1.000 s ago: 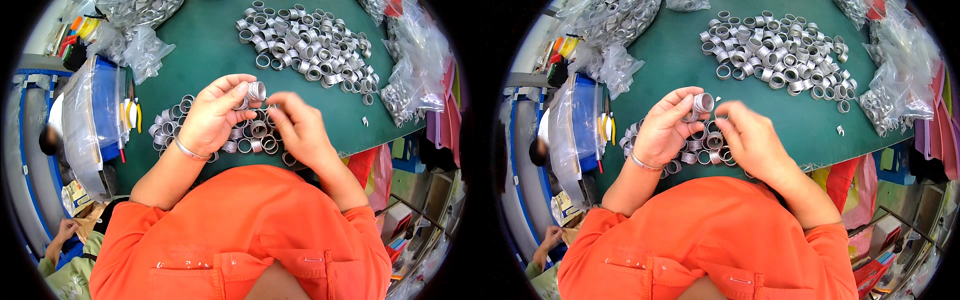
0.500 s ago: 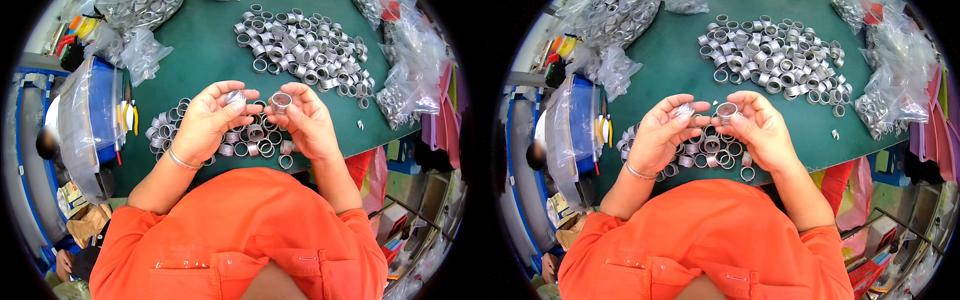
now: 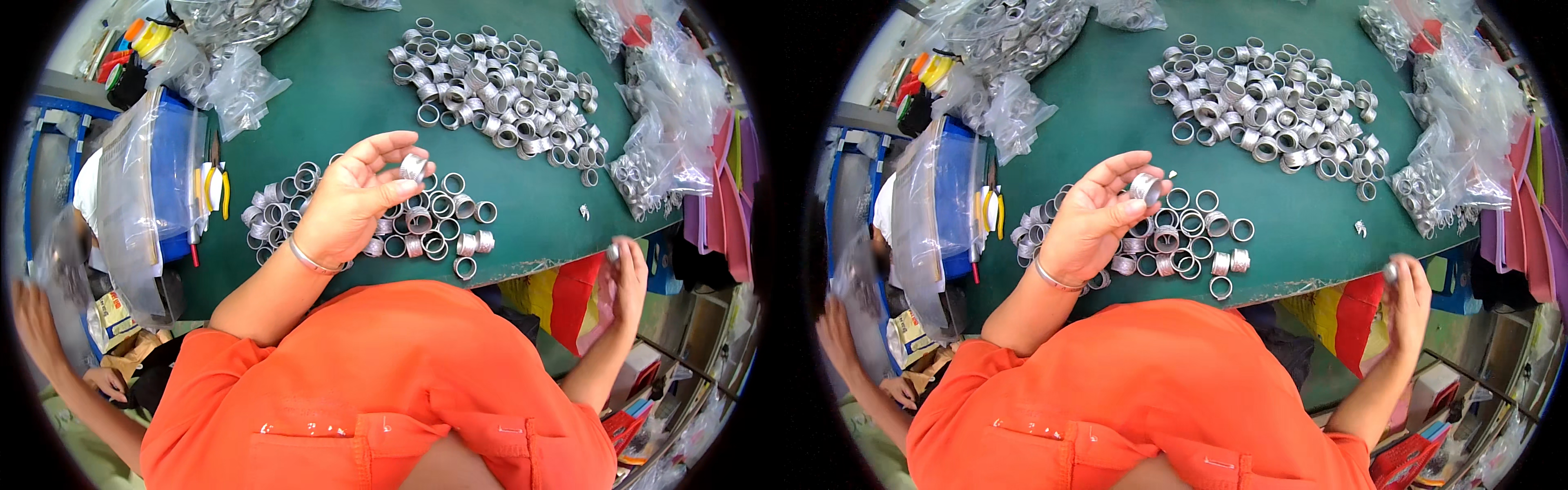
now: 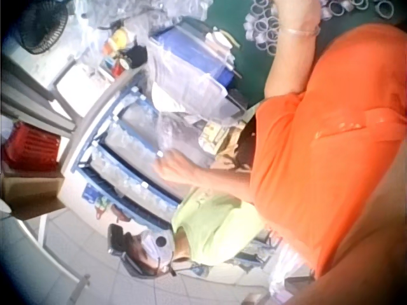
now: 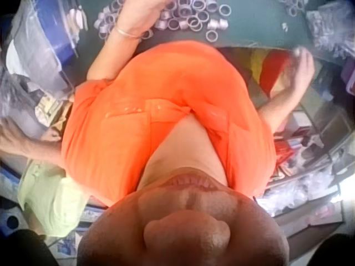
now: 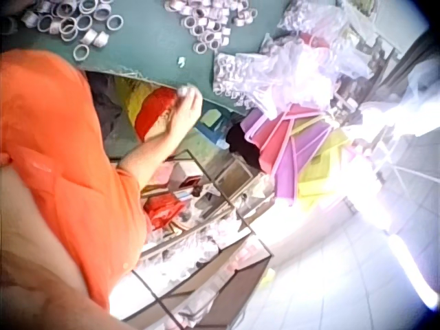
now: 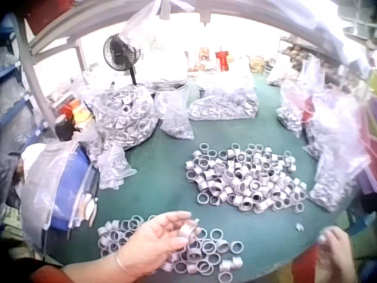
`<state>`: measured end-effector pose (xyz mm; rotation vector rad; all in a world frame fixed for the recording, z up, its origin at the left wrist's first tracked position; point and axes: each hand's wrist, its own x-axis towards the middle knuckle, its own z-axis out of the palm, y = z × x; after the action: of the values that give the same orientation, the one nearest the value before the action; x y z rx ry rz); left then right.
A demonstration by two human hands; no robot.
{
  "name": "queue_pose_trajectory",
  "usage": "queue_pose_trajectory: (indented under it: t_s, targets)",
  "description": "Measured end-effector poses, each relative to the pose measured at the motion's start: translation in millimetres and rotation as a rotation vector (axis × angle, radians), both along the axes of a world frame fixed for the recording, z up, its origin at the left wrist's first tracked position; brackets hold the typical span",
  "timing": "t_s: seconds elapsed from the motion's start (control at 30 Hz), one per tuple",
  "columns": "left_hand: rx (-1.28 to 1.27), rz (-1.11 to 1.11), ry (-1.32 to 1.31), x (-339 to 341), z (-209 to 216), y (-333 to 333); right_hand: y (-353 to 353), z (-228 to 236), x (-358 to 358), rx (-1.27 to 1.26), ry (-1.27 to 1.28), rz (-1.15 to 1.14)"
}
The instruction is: The person sorts and organizes metal rings and smaller internal components on a workstation table, picking them up individually to check them and then placing them into different groups or containers. A second person later assists by handing over specific metal parts for sorting.
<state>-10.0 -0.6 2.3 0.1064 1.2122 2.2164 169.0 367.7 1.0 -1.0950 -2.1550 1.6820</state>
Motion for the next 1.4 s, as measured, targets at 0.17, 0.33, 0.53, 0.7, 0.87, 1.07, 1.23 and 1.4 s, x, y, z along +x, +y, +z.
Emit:
queue_pose_trajectory:
  t_s: [0.17,0.33,0.53,0.7,0.87,1.07,1.23,1.4]
  targets:
    - [0.074,-0.031,-0.005,0.2,4.4,7.5,69.3,-43.5,73.3,1.002,-0.583,0.182]
    - [0.028,-0.013,0.131,4.6,5.3,9.5,-11.7,-28.9,-17.4,0.413,0.009,0.175]
    - [0.015,0.011,0.165,10.7,11.6,5.6,-150.6,10.0,-111.4,-0.345,0.34,0.612]
    - [0.002,0.069,0.209,17.5,13.9,7.6,-198.5,6.3,-124.4,-0.165,0.585,0.691]
    - [-0.203,0.189,0.351,12.3,9.9,5.5,-138.5,15.0,-100.3,0.566,0.608,0.588]
    - [-0.715,-0.046,0.637,-33.6,9.9,-2.0,21.6,-9.4,30.0,0.822,-0.128,0.196]
    - [-1.035,-0.072,1.234,-83.9,-6.6,16.4,44.9,-22.6,73.8,0.98,-0.457,0.157]
    - [-1.258,-0.255,1.285,-108.1,-26.3,45.9,-21.8,-11.7,-32.2,0.812,0.025,0.398]
